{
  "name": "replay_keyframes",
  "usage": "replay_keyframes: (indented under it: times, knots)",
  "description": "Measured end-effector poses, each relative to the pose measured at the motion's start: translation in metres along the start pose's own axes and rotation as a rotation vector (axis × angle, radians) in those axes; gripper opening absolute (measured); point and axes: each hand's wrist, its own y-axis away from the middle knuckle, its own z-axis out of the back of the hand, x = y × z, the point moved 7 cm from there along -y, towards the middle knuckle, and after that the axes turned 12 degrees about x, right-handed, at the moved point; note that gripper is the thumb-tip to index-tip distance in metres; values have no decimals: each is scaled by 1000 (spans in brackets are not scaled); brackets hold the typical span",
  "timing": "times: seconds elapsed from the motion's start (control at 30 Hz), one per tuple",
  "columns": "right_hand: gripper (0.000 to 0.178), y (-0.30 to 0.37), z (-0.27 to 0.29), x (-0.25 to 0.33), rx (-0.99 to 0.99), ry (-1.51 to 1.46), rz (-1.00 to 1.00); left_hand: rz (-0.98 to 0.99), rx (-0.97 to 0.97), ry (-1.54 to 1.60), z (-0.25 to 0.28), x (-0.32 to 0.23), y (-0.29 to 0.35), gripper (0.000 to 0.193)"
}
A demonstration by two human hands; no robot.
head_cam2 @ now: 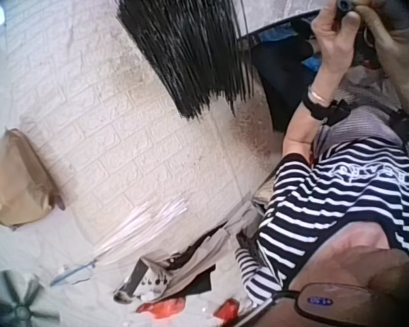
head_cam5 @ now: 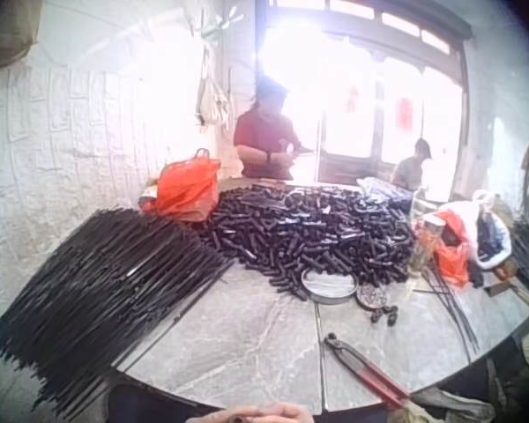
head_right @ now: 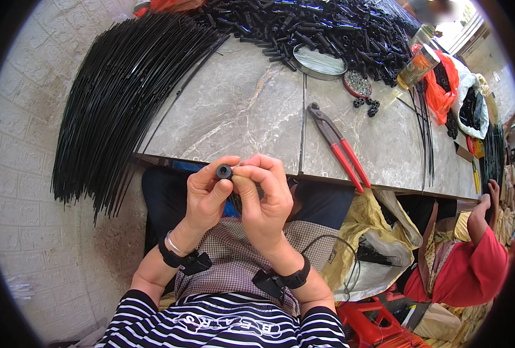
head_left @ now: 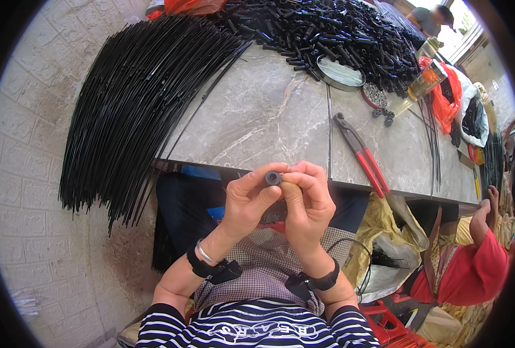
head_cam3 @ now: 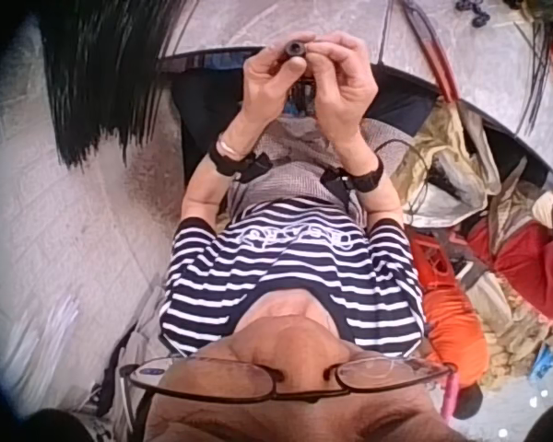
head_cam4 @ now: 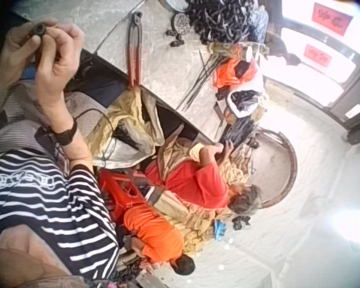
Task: Assembling the ribs and stretchers of an umbrella frame using pliers and manual connector insertion.
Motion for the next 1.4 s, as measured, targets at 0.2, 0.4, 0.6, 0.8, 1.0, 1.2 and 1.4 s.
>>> replay_keyframes:
  times: [0.2,0.4,0.6,0.8,1.0,1.2,1.4]
  knots:
    - [14,-4,-5,-16,33,-391,-156,45,-24,71,6,5,2,37]
    - [17,-5,-8,-31,118,-832,-279,-58,76,208,-3,2,-4,40]
    - [10,-9,-6,-25,122,-730,-268,-4,83,139,-2,7,-2,38]
    - [21,-12,21,-19,216,-221,-268,55,144,85,1,13,-4,33]
    - [55,-40,123,7,227,1433,-145,98,215,105,9,-1,-7,36]
    - [41,-42,144,-10,360,1407,-134,137,82,2,12,10,-16,65]
    - [29,5,85,24,677,50,-782,125,-183,-56,30,8,-13,60]
